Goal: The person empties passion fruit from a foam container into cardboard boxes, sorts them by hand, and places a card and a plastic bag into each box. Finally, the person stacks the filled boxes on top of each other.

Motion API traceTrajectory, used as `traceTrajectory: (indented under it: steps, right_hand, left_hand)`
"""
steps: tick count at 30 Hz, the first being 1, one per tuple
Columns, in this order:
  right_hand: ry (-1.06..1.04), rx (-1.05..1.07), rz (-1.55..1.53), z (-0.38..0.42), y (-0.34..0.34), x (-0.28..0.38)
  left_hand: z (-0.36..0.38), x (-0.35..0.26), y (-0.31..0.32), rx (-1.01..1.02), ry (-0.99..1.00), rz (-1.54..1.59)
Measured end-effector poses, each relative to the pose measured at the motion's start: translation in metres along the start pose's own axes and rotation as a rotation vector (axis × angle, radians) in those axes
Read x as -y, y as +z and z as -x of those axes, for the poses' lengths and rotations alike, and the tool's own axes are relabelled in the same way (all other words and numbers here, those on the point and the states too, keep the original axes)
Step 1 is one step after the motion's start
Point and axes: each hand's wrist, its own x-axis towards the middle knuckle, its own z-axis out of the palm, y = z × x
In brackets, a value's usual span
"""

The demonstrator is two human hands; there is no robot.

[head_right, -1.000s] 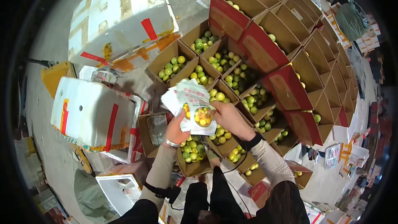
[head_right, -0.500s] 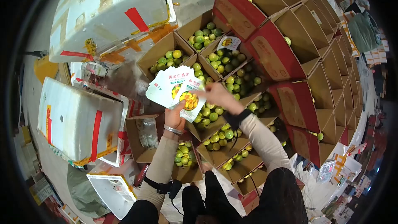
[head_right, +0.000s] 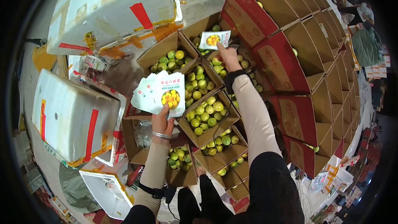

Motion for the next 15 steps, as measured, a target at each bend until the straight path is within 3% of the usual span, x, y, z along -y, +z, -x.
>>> traceTrajectory:
  steps: [2,4,6,9,10,12,15]
  right_hand:
    - [-0.133,0.174,0.304,0.058,0.016,0.006]
    - [-0.072,0.442,0.492,0.101,0.045,-0.027]
    - [-0.518,0.421,0.64,0.134,0.054,-0.066]
    - [-0.439,0.566,0.614,0.139,0.058,-0.053]
    - [-0.329,0.627,0.506,0.137,0.065,-0.047]
    - [-0.228,0.583,0.331,0.107,0.087,-0.055]
    - [-0.097,0.479,0.378,0.068,0.111,-0.038]
  left_hand:
    - [0.004,0.002,0.001,0.035,-0.027,0.054]
    - [0.005,0.011,-0.005,0.034,-0.029,0.013]
    - [0.009,0.012,-0.005,0.038,-0.03,-0.013]
    - [0.004,-0.001,-0.01,-0.027,0.018,0.135]
    - [0.001,-0.007,-0.016,-0.063,0.039,0.135]
    - [-0.005,-0.022,-0.029,-0.102,0.073,0.156]
    - [-0.011,-0.032,-0.05,-0.144,0.157,0.161]
